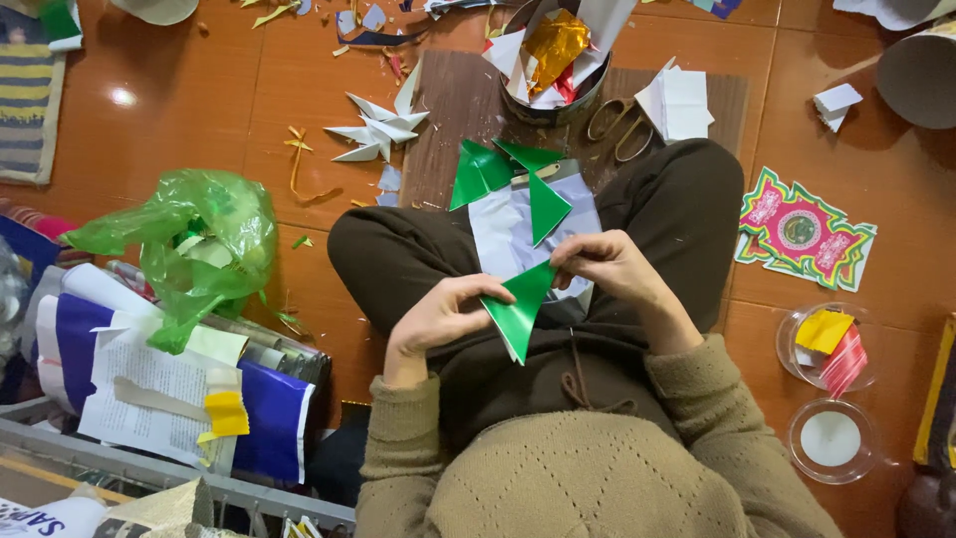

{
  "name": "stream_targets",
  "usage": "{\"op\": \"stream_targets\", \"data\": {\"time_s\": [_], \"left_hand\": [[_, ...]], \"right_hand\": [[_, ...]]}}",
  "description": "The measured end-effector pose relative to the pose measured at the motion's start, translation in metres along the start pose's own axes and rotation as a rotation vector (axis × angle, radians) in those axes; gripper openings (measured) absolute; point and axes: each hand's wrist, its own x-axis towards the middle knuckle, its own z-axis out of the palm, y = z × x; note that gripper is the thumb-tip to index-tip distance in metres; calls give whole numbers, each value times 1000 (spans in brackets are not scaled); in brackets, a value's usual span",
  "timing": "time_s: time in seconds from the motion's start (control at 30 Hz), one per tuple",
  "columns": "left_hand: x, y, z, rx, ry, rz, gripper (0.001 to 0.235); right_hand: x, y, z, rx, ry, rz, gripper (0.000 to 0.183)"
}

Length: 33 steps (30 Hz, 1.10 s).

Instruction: The person folds and assembles paper segments to create a decorative star.

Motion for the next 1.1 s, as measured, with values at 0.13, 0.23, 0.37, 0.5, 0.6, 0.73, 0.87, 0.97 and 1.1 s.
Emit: {"op": "stream_targets", "data": {"time_s": [0.13,0.23,0.37,0.5,0.6,0.73,0.87,0.97,1.1], "left_hand": [[9,13,-6,71,-195,-45,62],[22,-14,4,-5,-75,-180,48],[40,-23,24,208,182,-205,21],[41,-28,30,208,239,-255,15],[41,-19,33,149,362,-245,11],[44,-43,32,142,467,-231,10],[48,-47,43,125,505,-231,9],[50,-39,49,101,536,-224,8],[50,-40,49,86,546,-213,7]], "right_hand": [[4,-13,9,-101,-46,-20,12],[5,-12,16,-193,-48,11,15],[5,-2,16,-198,37,75,16],[3,0,18,-113,112,123,17],[8,-10,28,-61,165,119,31],[13,6,23,50,177,131,38],[13,29,29,84,278,159,22],[14,29,35,128,371,142,8],[18,26,37,170,519,168,13]]}}
